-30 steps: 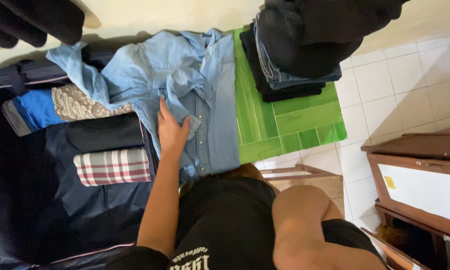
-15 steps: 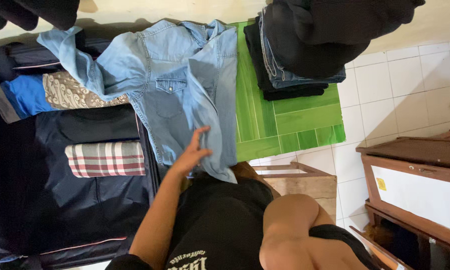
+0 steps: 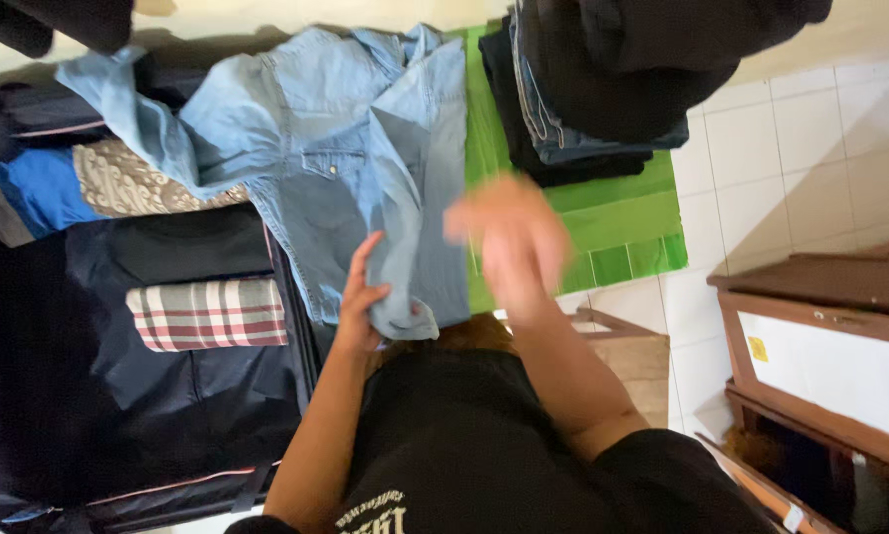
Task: The person smooths a denim shirt, folds the sleeves and sides inward, and rolls it up before placing it into an open suitcase. The person then picks up a black hoodie, unfolds it, and smooths it out on the table.
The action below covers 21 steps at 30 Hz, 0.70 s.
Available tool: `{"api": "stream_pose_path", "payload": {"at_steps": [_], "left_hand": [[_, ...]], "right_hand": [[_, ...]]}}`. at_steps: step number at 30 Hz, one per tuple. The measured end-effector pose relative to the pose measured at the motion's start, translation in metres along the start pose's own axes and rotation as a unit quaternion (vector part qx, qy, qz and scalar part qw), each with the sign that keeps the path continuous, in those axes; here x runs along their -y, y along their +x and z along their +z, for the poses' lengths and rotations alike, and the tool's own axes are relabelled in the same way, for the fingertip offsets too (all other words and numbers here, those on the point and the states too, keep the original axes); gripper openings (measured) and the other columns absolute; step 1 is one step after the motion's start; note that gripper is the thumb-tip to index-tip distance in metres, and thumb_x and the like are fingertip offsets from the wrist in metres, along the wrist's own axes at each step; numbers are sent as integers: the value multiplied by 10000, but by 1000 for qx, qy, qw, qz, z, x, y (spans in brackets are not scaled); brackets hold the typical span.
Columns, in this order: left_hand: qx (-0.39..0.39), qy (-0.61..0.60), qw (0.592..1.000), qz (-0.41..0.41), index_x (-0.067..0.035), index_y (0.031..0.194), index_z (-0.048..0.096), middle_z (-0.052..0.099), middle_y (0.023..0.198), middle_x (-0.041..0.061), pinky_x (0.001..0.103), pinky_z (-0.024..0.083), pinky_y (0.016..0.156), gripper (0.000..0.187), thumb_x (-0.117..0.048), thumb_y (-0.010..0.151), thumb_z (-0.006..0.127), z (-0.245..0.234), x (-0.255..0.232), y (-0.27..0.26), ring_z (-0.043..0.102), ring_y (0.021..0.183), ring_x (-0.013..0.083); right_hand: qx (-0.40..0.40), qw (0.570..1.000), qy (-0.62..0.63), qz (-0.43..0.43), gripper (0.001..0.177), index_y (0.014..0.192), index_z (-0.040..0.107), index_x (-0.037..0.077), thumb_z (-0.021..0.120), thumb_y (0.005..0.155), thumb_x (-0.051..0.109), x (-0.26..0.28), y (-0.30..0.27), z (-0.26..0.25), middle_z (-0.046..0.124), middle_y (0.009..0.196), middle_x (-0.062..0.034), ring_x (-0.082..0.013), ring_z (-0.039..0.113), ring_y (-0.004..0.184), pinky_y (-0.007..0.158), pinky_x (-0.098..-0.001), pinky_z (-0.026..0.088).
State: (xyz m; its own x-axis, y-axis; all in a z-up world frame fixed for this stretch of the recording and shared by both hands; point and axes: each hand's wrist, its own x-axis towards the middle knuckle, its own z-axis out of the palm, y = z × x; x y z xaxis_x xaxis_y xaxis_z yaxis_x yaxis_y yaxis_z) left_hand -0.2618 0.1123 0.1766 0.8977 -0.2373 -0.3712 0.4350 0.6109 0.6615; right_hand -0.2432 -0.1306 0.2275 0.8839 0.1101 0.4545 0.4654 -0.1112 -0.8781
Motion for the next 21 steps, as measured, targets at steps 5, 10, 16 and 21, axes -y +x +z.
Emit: {"api": "stream_pose_path", "payload": {"at_steps": [5, 10, 16, 21], "left_hand": [[58, -137, 982, 117, -198, 1675, 327, 666, 1138, 156, 373, 570, 599, 777, -192, 946, 598, -25, -38, 12, 593, 652, 184], [92, -288, 936, 181, -111, 1670, 433, 640, 927, 60, 330, 520, 651, 599, -177, 1087, 556, -50, -58, 31, 578, 703, 173], [-127, -350, 901, 223, -49, 1318, 596, 687, 1007, 121, 333, 537, 781, 428, -299, 974, 552, -52, -129, 32, 638, 811, 225], [-130, -322, 925, 154, 10, 1130, 634, 652, 892, 79, 314, 542, 769, 338, -323, 1077, 632, -85, -111, 8, 627, 773, 171]], "right_hand": [[42, 969, 98, 222, 381, 1300, 594, 28, 554, 922, 51, -220, 48, 66, 655, 1270, -112, -224, 629, 1173, 991, -374, 518], [159, 957, -237, 45, 697, 1368, 590, 46, 702, 680, 23, -260, 4, 102, 608, 1414, -183, -357, 495, 1370, 1162, -485, 356], [130, 977, -160, 49, 638, 1322, 678, 124, 702, 696, 3, -249, -6, 99, 630, 1456, -112, -311, 496, 1431, 1220, -525, 252], [55, 988, -108, 97, 335, 1198, 754, 163, 743, 874, 79, -265, -14, 105, 678, 1380, -100, -252, 584, 1345, 1219, -485, 302]]}}
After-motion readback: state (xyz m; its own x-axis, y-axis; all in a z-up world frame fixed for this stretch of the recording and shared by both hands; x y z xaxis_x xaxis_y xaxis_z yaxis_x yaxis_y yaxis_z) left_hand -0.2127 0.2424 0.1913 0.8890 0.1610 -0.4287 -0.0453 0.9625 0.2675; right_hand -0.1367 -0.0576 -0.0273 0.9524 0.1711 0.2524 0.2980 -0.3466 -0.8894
